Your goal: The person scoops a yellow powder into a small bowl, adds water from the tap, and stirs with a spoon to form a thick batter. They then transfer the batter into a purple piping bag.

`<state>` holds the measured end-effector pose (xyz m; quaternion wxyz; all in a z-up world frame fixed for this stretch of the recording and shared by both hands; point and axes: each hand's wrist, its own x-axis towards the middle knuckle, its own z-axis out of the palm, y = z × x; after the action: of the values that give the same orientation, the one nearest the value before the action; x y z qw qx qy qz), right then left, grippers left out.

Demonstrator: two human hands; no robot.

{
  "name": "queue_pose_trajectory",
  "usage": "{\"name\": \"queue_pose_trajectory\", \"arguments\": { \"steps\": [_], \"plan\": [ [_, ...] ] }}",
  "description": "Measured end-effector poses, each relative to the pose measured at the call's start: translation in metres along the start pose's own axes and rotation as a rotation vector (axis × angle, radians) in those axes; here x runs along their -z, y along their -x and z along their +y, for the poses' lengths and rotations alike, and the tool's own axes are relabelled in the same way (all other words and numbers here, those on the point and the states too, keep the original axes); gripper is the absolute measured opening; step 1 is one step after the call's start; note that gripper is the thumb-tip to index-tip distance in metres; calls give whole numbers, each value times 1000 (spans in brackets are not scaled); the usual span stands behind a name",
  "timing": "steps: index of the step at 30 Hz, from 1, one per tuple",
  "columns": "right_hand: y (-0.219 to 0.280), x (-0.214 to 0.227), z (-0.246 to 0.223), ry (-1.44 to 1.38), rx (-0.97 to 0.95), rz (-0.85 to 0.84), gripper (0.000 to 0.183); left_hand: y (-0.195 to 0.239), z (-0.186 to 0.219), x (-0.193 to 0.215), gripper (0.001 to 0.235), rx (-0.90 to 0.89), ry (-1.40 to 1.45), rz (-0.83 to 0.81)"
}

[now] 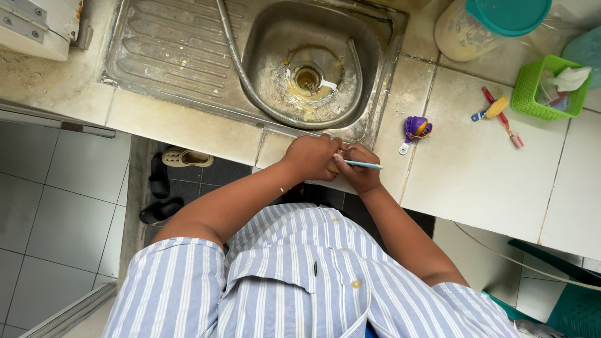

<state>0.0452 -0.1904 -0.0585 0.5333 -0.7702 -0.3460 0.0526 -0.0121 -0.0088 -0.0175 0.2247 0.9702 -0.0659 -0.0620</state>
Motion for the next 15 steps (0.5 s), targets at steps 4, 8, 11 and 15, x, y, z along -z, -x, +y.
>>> {"name": "queue_pose_trajectory", "arguments": {
  "steps": [4,8,11,15],
  "plan": [
    [-8,-5,11,34,46,8,12,-12,-8,10,63,4,-43,-25],
    [-18,0,11,88,126,145,10,-16,3,20,64,-22,0,39],
    [-14,1,5,161,-10,99,20,-22,5,23,62,-26,-54,-38],
    [-29,4,1,132,89,138,17,-25,5,30,66,-2,-27,-33]
  ]
}}
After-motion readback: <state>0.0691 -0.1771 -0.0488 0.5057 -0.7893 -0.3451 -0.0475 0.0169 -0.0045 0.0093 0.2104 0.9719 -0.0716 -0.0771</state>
